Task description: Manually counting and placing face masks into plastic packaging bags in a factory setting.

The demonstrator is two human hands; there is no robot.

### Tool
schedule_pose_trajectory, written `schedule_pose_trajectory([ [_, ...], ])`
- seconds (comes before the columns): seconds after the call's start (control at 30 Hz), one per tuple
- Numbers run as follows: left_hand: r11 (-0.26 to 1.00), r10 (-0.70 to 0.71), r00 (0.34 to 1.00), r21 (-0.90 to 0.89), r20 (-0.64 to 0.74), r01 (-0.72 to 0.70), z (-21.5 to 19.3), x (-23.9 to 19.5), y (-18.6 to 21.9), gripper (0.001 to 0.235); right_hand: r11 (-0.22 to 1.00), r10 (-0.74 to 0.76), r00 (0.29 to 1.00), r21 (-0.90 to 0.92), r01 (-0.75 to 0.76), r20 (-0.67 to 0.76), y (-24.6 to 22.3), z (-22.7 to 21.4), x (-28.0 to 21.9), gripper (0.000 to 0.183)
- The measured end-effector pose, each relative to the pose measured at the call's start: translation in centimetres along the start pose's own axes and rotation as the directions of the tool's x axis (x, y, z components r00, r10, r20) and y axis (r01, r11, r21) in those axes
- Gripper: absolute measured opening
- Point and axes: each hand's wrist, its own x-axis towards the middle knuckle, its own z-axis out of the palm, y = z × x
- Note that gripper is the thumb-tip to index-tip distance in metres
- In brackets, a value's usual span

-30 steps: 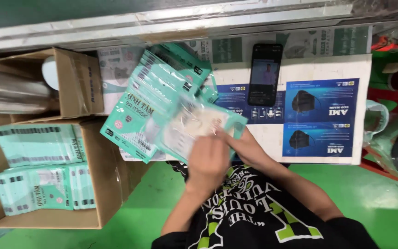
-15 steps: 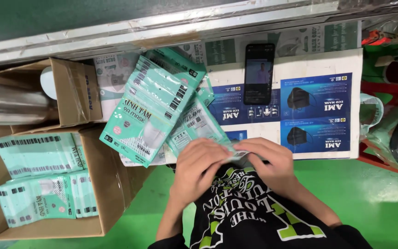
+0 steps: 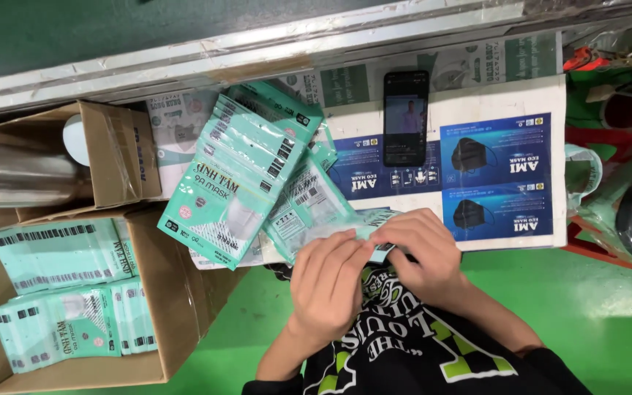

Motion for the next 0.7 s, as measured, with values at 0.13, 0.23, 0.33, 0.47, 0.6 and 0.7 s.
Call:
schedule_pose_trajectory([
  [0.13,0.997,0.038,0.999,0.073,0.012,-0.039,0.5,-0.8,-0.1,0.027,0.999,-0.037,0.999,-0.009,0.037,-0.018,0.1,0.2,0.1,0.034],
  [0.23,0.998,0.014,1.000,0.067,-0.019,-0.013,0.4,-0.9,-0.1,0.026,0.997,-0.077,0.995,-0.027,0.075,-0.066,0.5,0.0,0.1,0.034],
  [0.33,0.999,-0.047,0.998,0.018,-0.045,0.048,0.2,-1.5,0.1,0.027,0.996,-0.041,0.998,-0.079,0.037,-0.052,0.7,-0.2,-0.9,0.036],
  [0.47,0.990,-0.109,0.993,-0.093,-0.052,0.104,-0.1,-2.2,-0.2,0.030,0.998,-0.007,0.999,-0.062,0.004,-0.054,1.4,-0.3,-1.3,0.035],
  [0.6,0.986,-0.136,0.989,-0.106,-0.064,0.129,-0.7,-2.1,-0.2,0.029,0.998,0.055,0.998,-0.024,-0.055,0.007,1.8,0.4,-1.9,0.032],
  [0.7,0.973,-0.196,0.976,-0.139,-0.093,0.182,-1.3,-2.3,-0.3,0.028,1.000,0.017,1.000,0.023,-0.017,0.010,2.8,0.2,-1.8,0.035],
])
